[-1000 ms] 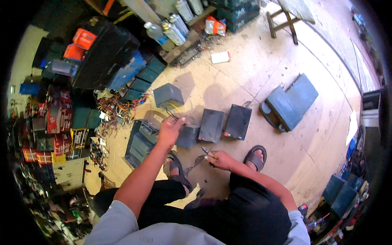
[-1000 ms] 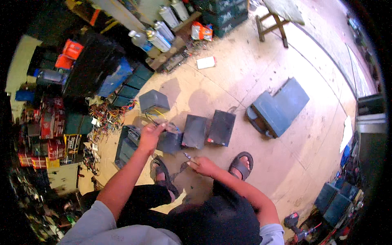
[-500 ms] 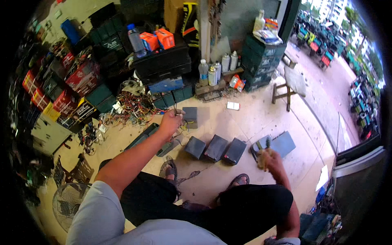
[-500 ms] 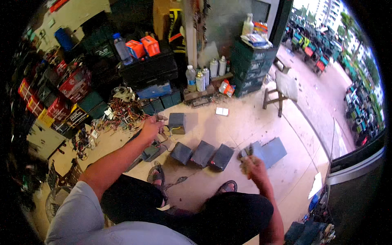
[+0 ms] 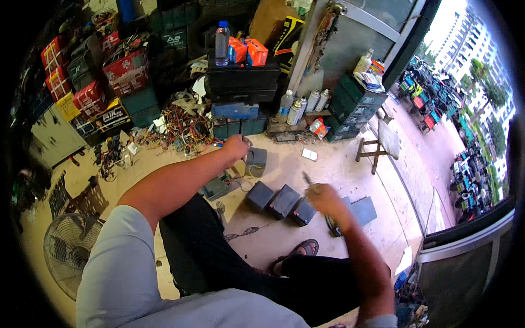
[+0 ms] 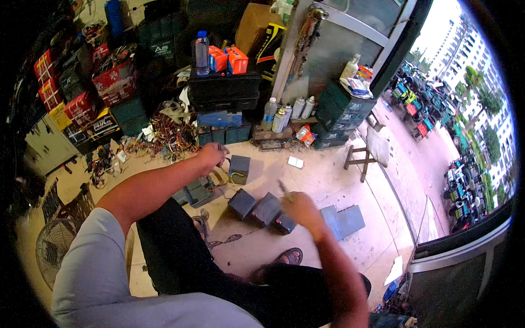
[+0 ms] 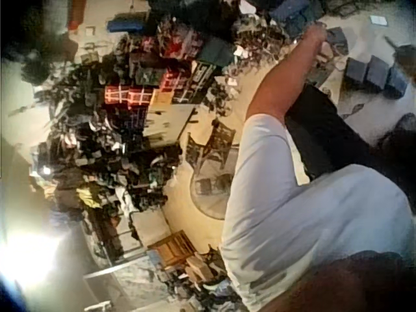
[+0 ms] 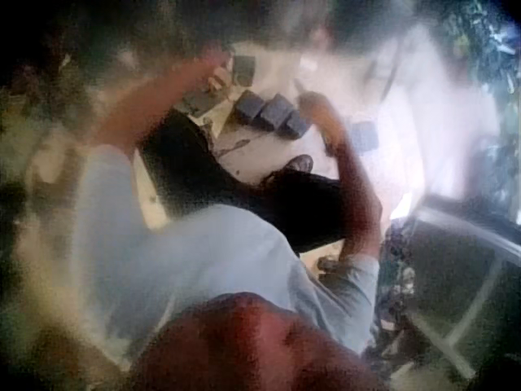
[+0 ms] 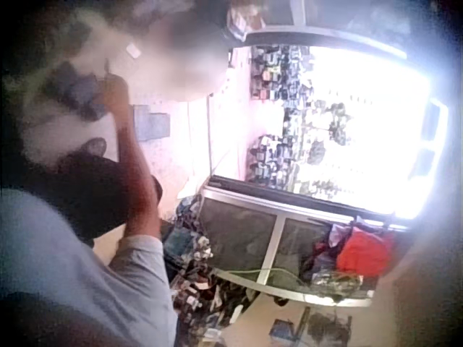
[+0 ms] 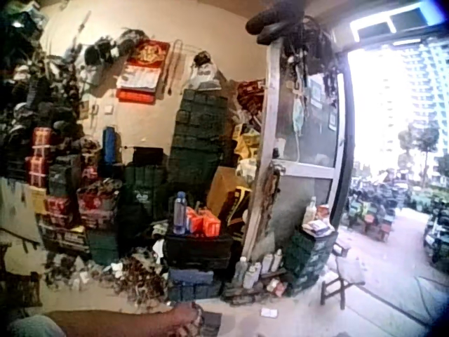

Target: The person brings a license plate inside a workshop, puts it down, then uses a utility knife to cut through tape on a plastic battery enclosure, removes the plastic cover, and begins disconnecting wires from the batteries inside with pliers.

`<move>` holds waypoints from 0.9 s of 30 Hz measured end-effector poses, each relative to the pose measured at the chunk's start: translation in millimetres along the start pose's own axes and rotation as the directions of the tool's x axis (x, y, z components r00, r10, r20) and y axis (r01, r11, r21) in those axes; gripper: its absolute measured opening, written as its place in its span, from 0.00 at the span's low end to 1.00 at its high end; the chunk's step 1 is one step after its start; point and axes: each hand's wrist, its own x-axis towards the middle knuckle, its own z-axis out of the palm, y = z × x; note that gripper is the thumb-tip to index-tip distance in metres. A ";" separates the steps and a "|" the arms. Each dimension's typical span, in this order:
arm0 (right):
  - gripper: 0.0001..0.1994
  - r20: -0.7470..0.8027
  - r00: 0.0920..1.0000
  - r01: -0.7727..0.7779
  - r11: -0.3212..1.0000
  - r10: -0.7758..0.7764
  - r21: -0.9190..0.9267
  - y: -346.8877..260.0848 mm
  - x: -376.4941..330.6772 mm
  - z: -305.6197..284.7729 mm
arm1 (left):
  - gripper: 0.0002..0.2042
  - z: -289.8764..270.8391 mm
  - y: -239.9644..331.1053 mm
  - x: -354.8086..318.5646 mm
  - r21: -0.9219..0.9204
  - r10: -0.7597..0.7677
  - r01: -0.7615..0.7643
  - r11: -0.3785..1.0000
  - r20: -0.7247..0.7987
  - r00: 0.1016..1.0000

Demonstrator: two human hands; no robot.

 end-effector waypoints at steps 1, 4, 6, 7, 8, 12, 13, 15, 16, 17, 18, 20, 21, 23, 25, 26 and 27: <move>0.18 -0.068 0.997 -0.037 0.999 0.035 -0.030 22.3 17.9 38.7 | 0.05 7.0 0.5 7.5 -0.034 0.001 0.000 0.999 0.044 0.999; 0.19 -0.137 0.989 -0.066 0.997 0.062 -0.025 5.7 43.3 121.6 | 0.04 8.9 18.0 7.9 -0.116 -0.122 0.116 0.986 -0.049 0.991; 0.22 -0.140 0.989 -0.065 0.993 0.052 -0.094 36.8 81.6 183.7 | 0.05 6.0 28.8 13.0 -0.065 -0.128 0.123 0.990 -0.071 0.989; 0.23 -0.133 0.990 -0.061 0.991 0.045 -0.122 48.9 98.0 211.2 | 0.05 0.1 28.3 14.4 -0.062 -0.119 0.115 0.991 -0.064 0.991; 0.26 -0.168 0.985 -0.053 0.992 0.034 -0.111 43.5 104.2 220.9 | 0.05 -6.4 27.4 18.0 -0.055 -0.104 0.101 0.993 -0.059 0.993; 0.43 -0.211 0.977 -0.077 0.977 0.035 -0.197 50.2 133.0 257.0 | 0.05 -8.9 23.6 25.6 -0.054 -0.049 0.046 0.998 -0.057 0.997; 0.47 -0.200 0.979 -0.090 0.964 0.039 -0.251 57.7 141.0 264.6 | 0.05 -4.0 23.4 27.5 0.007 -0.048 0.048 0.999 -0.075 0.996; 0.51 -0.080 0.989 -0.141 0.952 0.124 -0.271 45.4 150.4 264.3 | 0.05 -3.5 21.1 26.2 0.009 -0.029 0.030 1.000 -0.087 0.996; 0.54 -0.025 0.985 -0.171 0.943 0.171 -0.284 38.6 152.9 260.8 | 0.05 -1.2 22.1 25.1 0.010 -0.017 0.018 1.000 -0.087 0.996; 0.52 -0.024 0.982 -0.186 0.937 0.187 -0.296 33.5 153.8 257.0 | 0.04 1.5 20.0 27.2 0.023 0.001 0.001 1.000 -0.087 0.996; 0.51 -0.023 0.979 -0.201 0.930 0.204 -0.307 29.5 153.9 252.7 | 0.04 1.4 18.2 30.2 0.044 0.018 -0.014 0.999 -0.099 0.995; 0.49 -0.031 0.974 -0.222 0.923 0.224 -0.313 21.1 150.6 245.6 | 0.04 -0.1 15.8 37.4 0.090 0.062 -0.051 0.995 -0.118 0.991; 0.48 -0.041 0.973 -0.229 0.924 0.227 -0.307 15.7 148.1 241.3 | 0.04 -0.4 14.0 39.8 0.092 0.065 -0.053 0.994 -0.141 0.988; 0.46 -0.139 0.945 -0.323 0.917 0.297 -0.235 6.5 146.2 242.6 | 0.04 1.4 10.9 44.5 0.096 0.076 -0.059 0.994 -0.185 0.980; 0.44 -0.282 0.855 -0.472 0.879 0.435 -0.075 -11.5 139.0 269.1 | 0.04 -0.9 5.8 50.6 0.127 0.098 -0.075 0.989 -0.186 0.978; 0.45 -0.271 0.825 -0.523 0.852 0.497 -0.030 -22.1 135.8 277.4 | 0.04 -3.8 0.8 50.4 0.144 0.104 -0.077 0.987 -0.190 0.976; 0.45 -0.265 0.785 -0.576 0.817 0.560 0.021 -34.4 134.6 278.0 | 0.04 -2.9 4.6 46.5 0.138 0.089 -0.066 0.988 -0.174 0.981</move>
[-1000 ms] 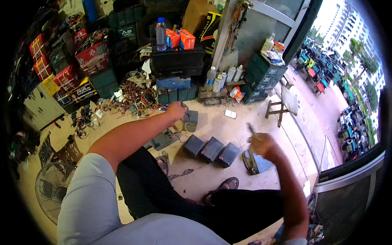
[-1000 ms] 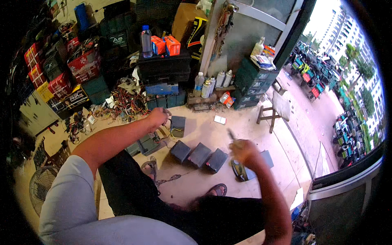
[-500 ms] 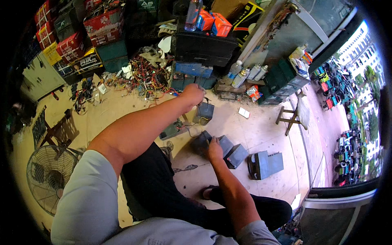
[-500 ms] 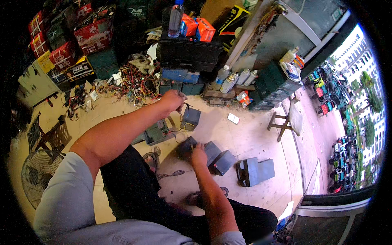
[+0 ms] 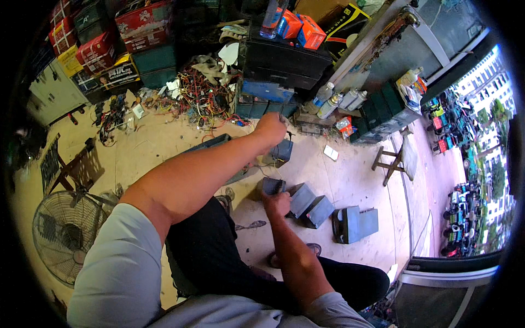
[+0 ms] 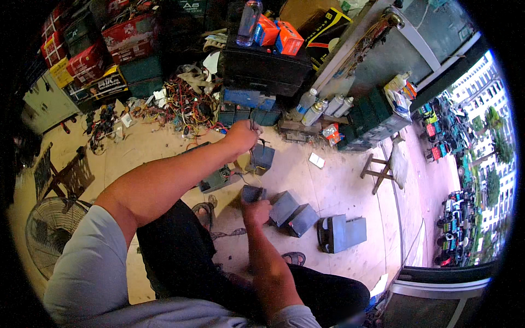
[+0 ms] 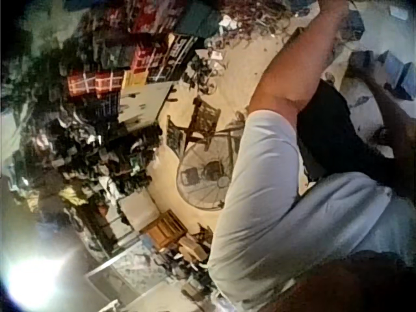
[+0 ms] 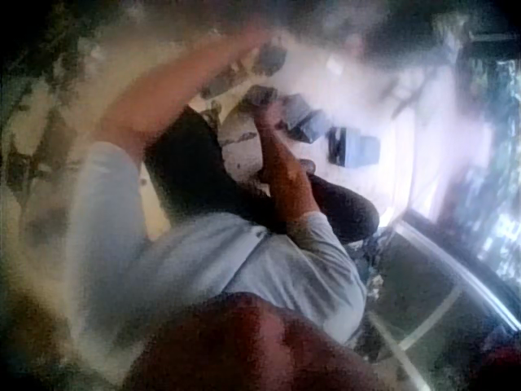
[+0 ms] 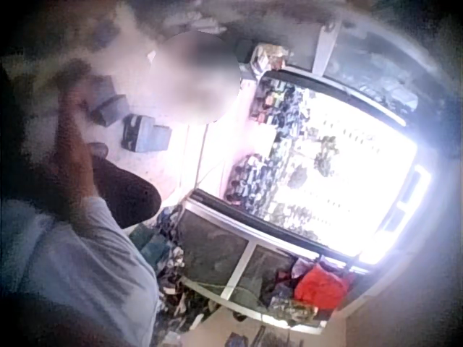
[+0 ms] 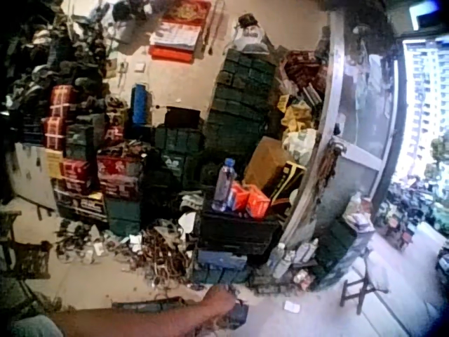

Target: The person brings a license plate inside a workshop, puts it down, then uses a utility knife to cut through tape on a plastic battery enclosure, removes the plastic cover, and begins disconnecting wires from the batteries inside with pliers.

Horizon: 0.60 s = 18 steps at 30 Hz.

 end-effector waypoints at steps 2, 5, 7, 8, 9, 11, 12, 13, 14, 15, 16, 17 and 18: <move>0.48 0.007 0.998 -0.064 0.998 0.064 0.015 -4.7 -9.0 4.0 | 0.04 -2.3 5.3 -8.1 -0.010 -0.020 0.021 1.000 0.033 0.999; 0.48 0.010 0.998 0.060 0.993 -0.059 -0.105 6.8 -12.9 12.9 | 0.04 -8.1 7.3 -15.6 -0.044 -0.052 0.054 0.998 0.044 0.998; 0.49 -0.053 0.998 0.041 0.999 -0.043 -0.025 18.8 -29.2 15.7 | 0.04 -14.0 7.4 -21.4 -0.060 -0.057 0.064 0.996 0.118 0.991; 0.49 -0.089 0.996 0.025 1.000 -0.024 0.015 25.2 -40.3 12.0 | 0.04 -14.3 9.4 -24.9 -0.068 -0.057 0.069 0.995 0.164 0.985; 0.49 -0.073 0.997 0.032 0.999 -0.029 0.034 27.7 -51.1 8.6 | 0.04 -19.1 8.3 -28.1 -0.049 -0.095 0.106 0.993 0.198 0.976; 0.50 -0.045 0.999 0.031 0.997 -0.027 0.072 38.9 -73.3 3.9 | 0.04 -21.7 4.0 -35.0 -0.006 -0.171 0.180 0.984 0.276 0.946; 0.49 -0.103 0.993 0.058 0.997 -0.053 0.045 50.0 -80.8 14.4 | 0.04 -19.1 -2.2 -37.7 0.038 -0.176 0.174 0.984 0.348 0.921; 0.48 -0.091 0.994 0.062 0.996 -0.056 0.070 58.5 -85.2 17.9 | 0.04 -15.1 -9.0 -39.9 0.083 -0.184 0.164 0.983 0.419 0.889; 0.47 -0.076 0.996 0.056 0.994 -0.049 0.096 69.6 -92.2 21.7 | 0.04 -8.2 -12.9 -46.6 0.130 -0.200 0.156 0.979 0.494 0.846; 0.46 -0.060 0.997 0.048 0.991 -0.041 0.123 79.9 -98.7 25.2 | 0.04 -0.3 -16.0 -52.5 0.167 -0.197 0.128 0.978 0.510 0.837; 0.42 -0.016 1.000 0.025 0.987 -0.023 0.158 90.9 -102.2 30.8 | 0.04 7.9 -18.7 -57.9 0.202 -0.193 0.099 0.974 0.526 0.828; 0.38 0.025 1.000 0.002 0.981 -0.007 0.195 100.3 -102.4 34.7 | 0.04 15.2 -18.9 -62.3 0.234 -0.185 0.064 0.970 0.543 0.819; 0.34 0.065 0.998 -0.021 0.973 0.006 0.230 110.1 -104.4 38.8 | 0.05 20.4 -19.0 -66.4 0.207 -0.180 0.070 0.976 0.578 0.796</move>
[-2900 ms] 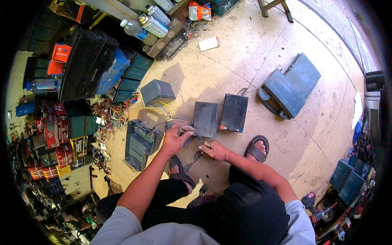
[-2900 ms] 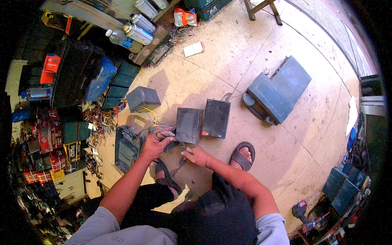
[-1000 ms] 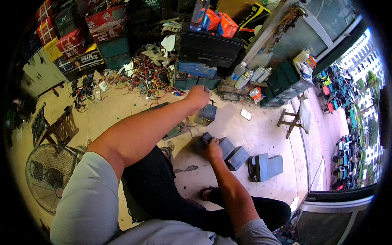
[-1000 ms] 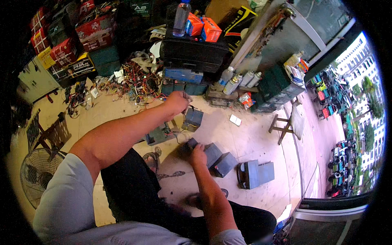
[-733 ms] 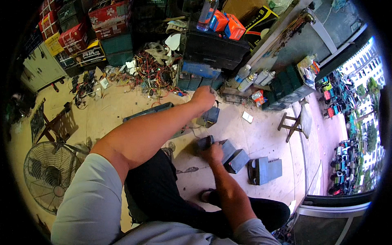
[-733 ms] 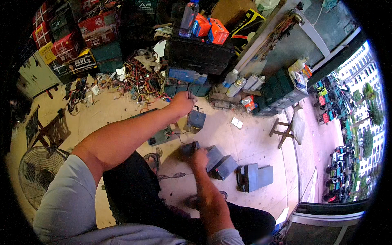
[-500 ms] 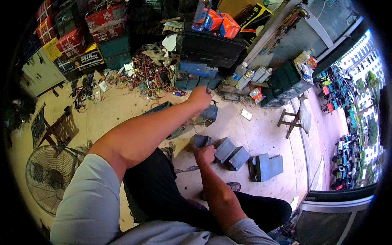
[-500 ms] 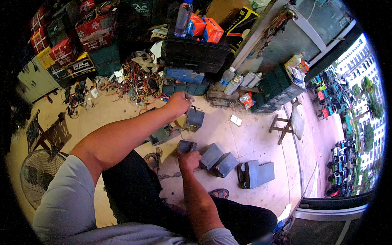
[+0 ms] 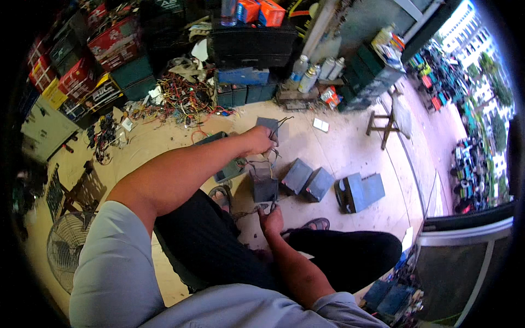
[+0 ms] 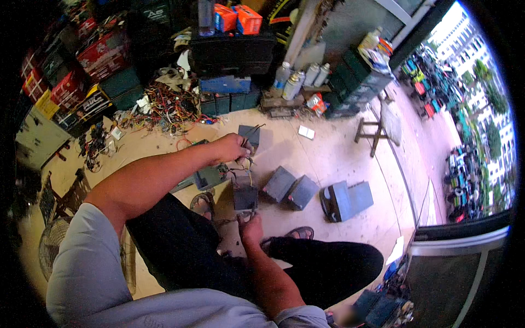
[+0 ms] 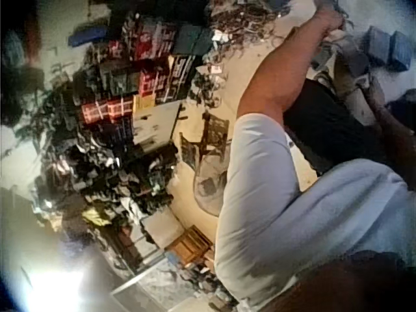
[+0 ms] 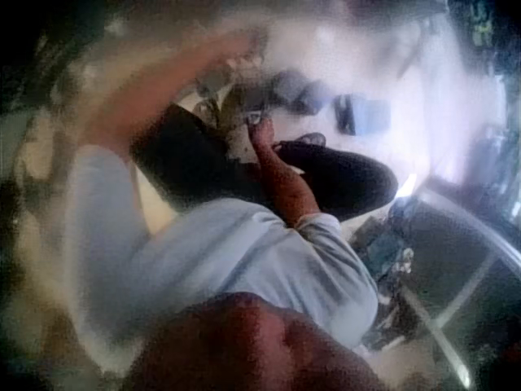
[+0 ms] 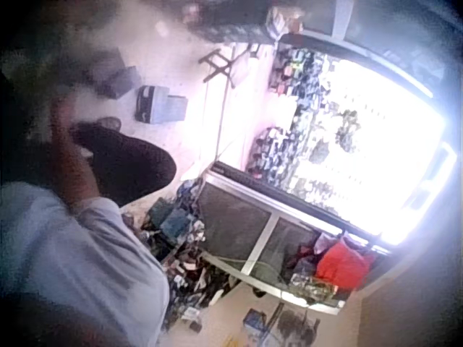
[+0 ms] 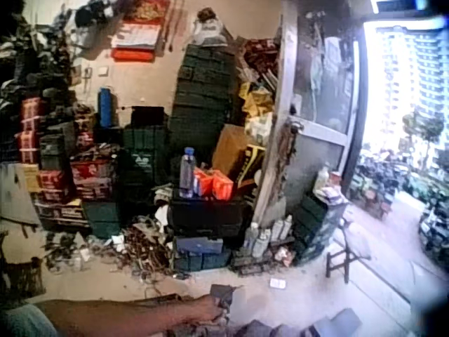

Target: The person brings a license plate inside a workshop, puts it down, then uses a utility knife to cut through tape on a plastic battery enclosure, removes the plastic cover, and begins disconnecting wires from the batteries inside with pliers.

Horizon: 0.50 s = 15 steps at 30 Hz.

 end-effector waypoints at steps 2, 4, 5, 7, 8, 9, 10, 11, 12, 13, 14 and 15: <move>0.30 -0.082 0.995 0.050 0.999 -0.050 -0.003 11.7 -5.2 -0.2 | 0.05 12.3 1.0 2.1 -0.011 -0.010 0.010 1.000 -0.003 1.000; 0.25 -0.111 0.994 0.021 0.999 -0.018 0.030 11.6 -2.1 -6.4 | 0.05 17.3 3.4 7.1 -0.016 -0.019 0.018 1.000 -0.018 1.000; 0.24 -0.129 0.992 0.025 0.998 -0.018 0.054 8.1 3.3 -12.5 | 0.05 20.1 7.2 10.4 -0.016 -0.027 0.026 1.000 -0.022 0.999; 0.21 -0.162 0.986 0.044 0.994 -0.027 0.102 -3.3 15.6 -23.0 | 0.05 17.8 12.4 13.4 -0.064 -0.049 0.045 0.997 -0.054 0.997; 0.18 -0.189 0.979 0.110 0.982 -0.079 0.156 -7.5 22.2 -26.4 | 0.05 15.9 14.4 14.9 -0.115 -0.062 0.054 0.992 -0.074 0.995; 0.17 -0.212 0.971 0.150 0.973 -0.111 0.177 -10.6 24.4 -28.5 | 0.05 14.0 16.0 16.0 -0.166 -0.077 0.060 0.984 -0.096 0.992; 0.16 -0.235 0.961 0.191 0.962 -0.143 0.196 -13.6 25.9 -30.4 | 0.05 12.3 17.1 16.8 -0.146 -0.099 0.083 0.986 -0.108 0.989; 0.15 -0.256 0.950 0.234 0.949 -0.177 0.210 -19.5 26.4 -35.9 | 0.05 11.3 19.0 16.0 -0.130 -0.121 0.106 0.986 -0.122 0.985; 0.15 -0.132 0.985 0.155 0.911 -0.112 0.382 -26.7 28.1 -40.9 | 0.05 9.8 20.5 14.9 -0.115 -0.145 0.129 0.985 -0.137 0.980; 0.15 0.006 0.998 0.054 0.846 -0.068 0.531 -34.9 30.4 -45.4 | 0.04 9.1 20.7 12.7 -0.172 -0.160 0.138 0.975 -0.123 0.979; 0.14 0.150 0.988 -0.071 0.756 -0.036 0.651 -38.3 31.1 -48.1 | 0.04 13.6 24.3 6.1 -0.227 -0.175 0.149 0.962 -0.099 0.980; 0.14 0.059 0.993 0.052 0.832 -0.101 0.553 -37.1 36.6 -45.2 | 0.04 17.6 27.6 1.0 -0.281 -0.189 0.161 0.946 -0.075 0.979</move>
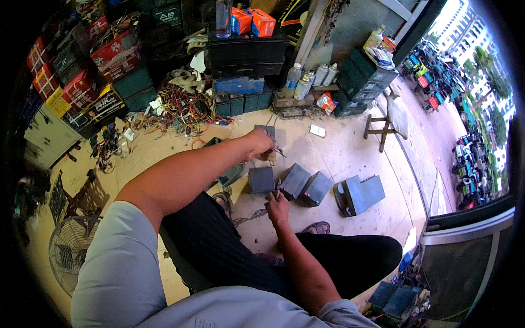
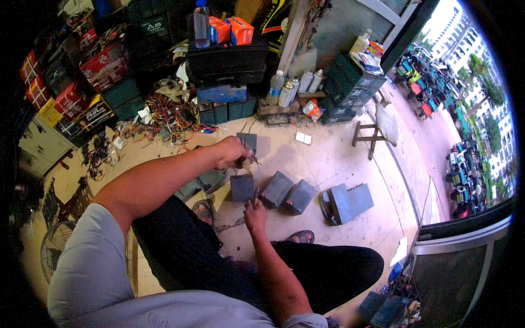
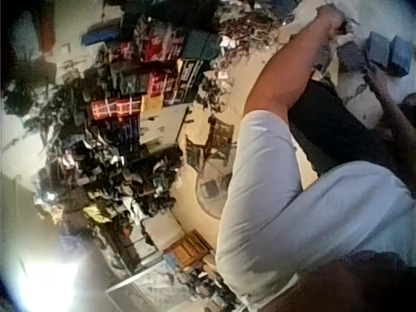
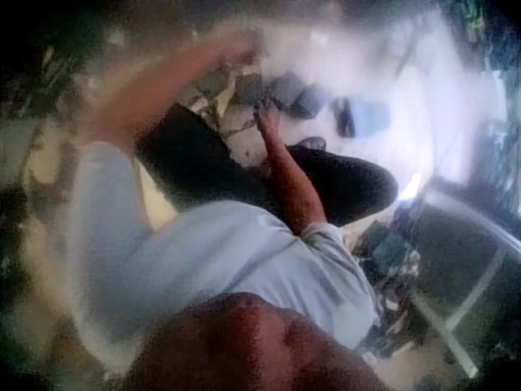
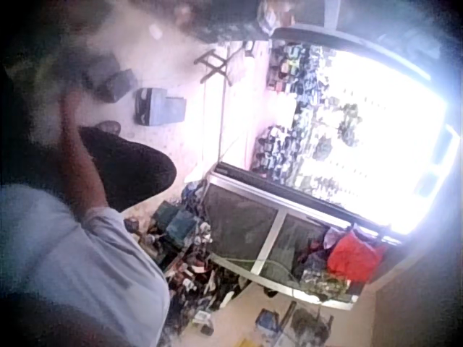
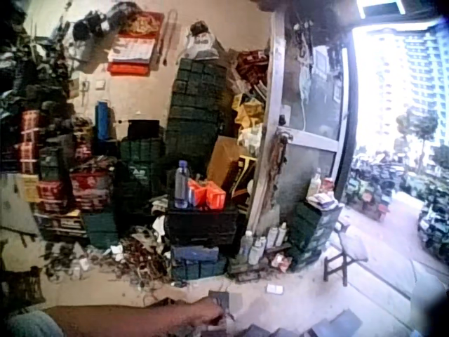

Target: The person brings a license plate inside a workshop, puts it down, then uses a utility knife to cut through tape on a plastic battery enclosure, removes the plastic cover, and begins disconnecting wires from the batteries inside with pliers.

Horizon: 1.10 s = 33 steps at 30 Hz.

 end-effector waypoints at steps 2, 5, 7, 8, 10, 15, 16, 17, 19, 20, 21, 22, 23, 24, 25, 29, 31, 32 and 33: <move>0.15 -0.024 0.973 0.214 0.938 -0.229 -0.272 2.3 16.0 8.9 | 0.04 -4.0 -3.1 3.3 0.013 0.019 -0.019 1.000 0.008 1.000; 0.15 0.023 0.935 0.334 0.856 -0.354 -0.394 6.2 34.1 19.1 | 0.07 -12.0 8.5 -0.9 0.138 0.128 -0.123 0.983 -0.024 0.992; 0.13 0.012 0.902 0.395 0.813 -0.432 -0.429 9.5 35.6 23.4 | 0.07 -21.1 21.8 -9.2 0.116 0.200 -0.191 0.975 -0.071 0.977; 0.13 0.010 0.882 0.426 0.786 -0.472 -0.449 9.0 36.0 23.9 | 0.08 -25.0 27.9 -13.0 0.102 0.237 -0.227 0.968 -0.097 0.967; 0.12 0.037 0.981 0.196 0.970 -0.193 -0.143 10.3 33.6 24.5 | 0.06 -30.4 37.0 -21.1 0.098 0.274 -0.258 0.961 -0.230 0.934; 0.13 0.122 0.991 -0.076 0.991 0.062 0.114 3.0 59.2 9.6 | 0.04 -78.4 8.2 16.3 0.264 0.410 -0.329 0.906 -0.365 0.836; 0.12 0.050 0.991 0.129 0.990 -0.126 -0.051 50.5 98.2 -7.5 | 0.05 -70.3 16.5 23.2 0.367 0.461 -0.334 0.868 -0.344 0.818; 0.12 0.109 0.974 0.213 0.966 -0.198 -0.146 43.3 111.2 -6.7 | 0.08 -85.3 5.9 24.7 0.518 0.511 -0.292 0.804 -0.351 0.784; 0.11 0.140 0.938 0.346 0.880 -0.317 -0.325 38.6 142.4 -30.6 | 0.10 -83.2 0.1 26.1 0.562 0.555 -0.323 0.762 -0.307 0.773; 0.12 0.203 0.964 0.220 0.943 -0.172 -0.250 18.2 148.9 -33.7 | 0.12 -87.1 -6.4 25.3 0.587 0.571 -0.323 0.742 -0.301 0.764; 0.13 0.296 0.955 0.086 0.979 -0.028 -0.184 -21.2 148.2 -30.9 | 0.13 -97.6 -14.4 20.8 0.620 0.529 -0.264 0.739 -0.292 0.796; 0.13 0.367 0.924 -0.067 0.989 0.112 -0.135 -56.8 146.8 -40.0 | 0.14 -97.8 -15.2 18.7 0.648 0.493 -0.228 0.727 -0.260 0.830; 0.15 0.424 0.906 0.152 0.944 -0.014 -0.293 -79.5 153.2 -52.5 | 0.15 -95.4 -13.4 18.3 0.675 0.457 -0.201 0.709 -0.223 0.861; 0.16 0.498 0.859 0.361 0.831 -0.120 -0.423 -96.7 161.4 -65.6 | 0.16 -92.7 -13.9 20.0 0.703 0.435 -0.193 0.685 -0.182 0.882; 0.18 0.560 0.816 0.478 0.708 -0.140 -0.520 -112.7 168.2 -75.8 | 0.17 -90.8 -15.1 22.7 0.729 0.411 -0.184 0.659 -0.144 0.900; 0.21 0.707 0.706 0.681 0.315 -0.040 -0.661 -170.7 193.1 -103.4 | 0.17 -91.5 -22.3 33.9 0.805 0.407 -0.205 0.557 -0.049 0.912; 0.20 0.754 0.656 0.709 0.377 -0.040 -0.596 -171.9 209.3 -106.0 | 0.13 -97.4 -47.2 51.8 0.858 0.448 -0.210 0.468 -0.026 0.893; 0.19 0.756 0.654 0.698 0.410 -0.030 -0.587 -168.9 214.7 -109.4 | 0.12 -93.7 -53.3 58.8 0.845 0.432 -0.230 0.483 -0.002 0.902; 0.18 0.766 0.643 0.694 0.439 -0.019 -0.571 -167.2 220.7 -108.4 | 0.12 -91.7 -59.1 60.0 0.831 0.413 -0.238 0.503 0.011 0.911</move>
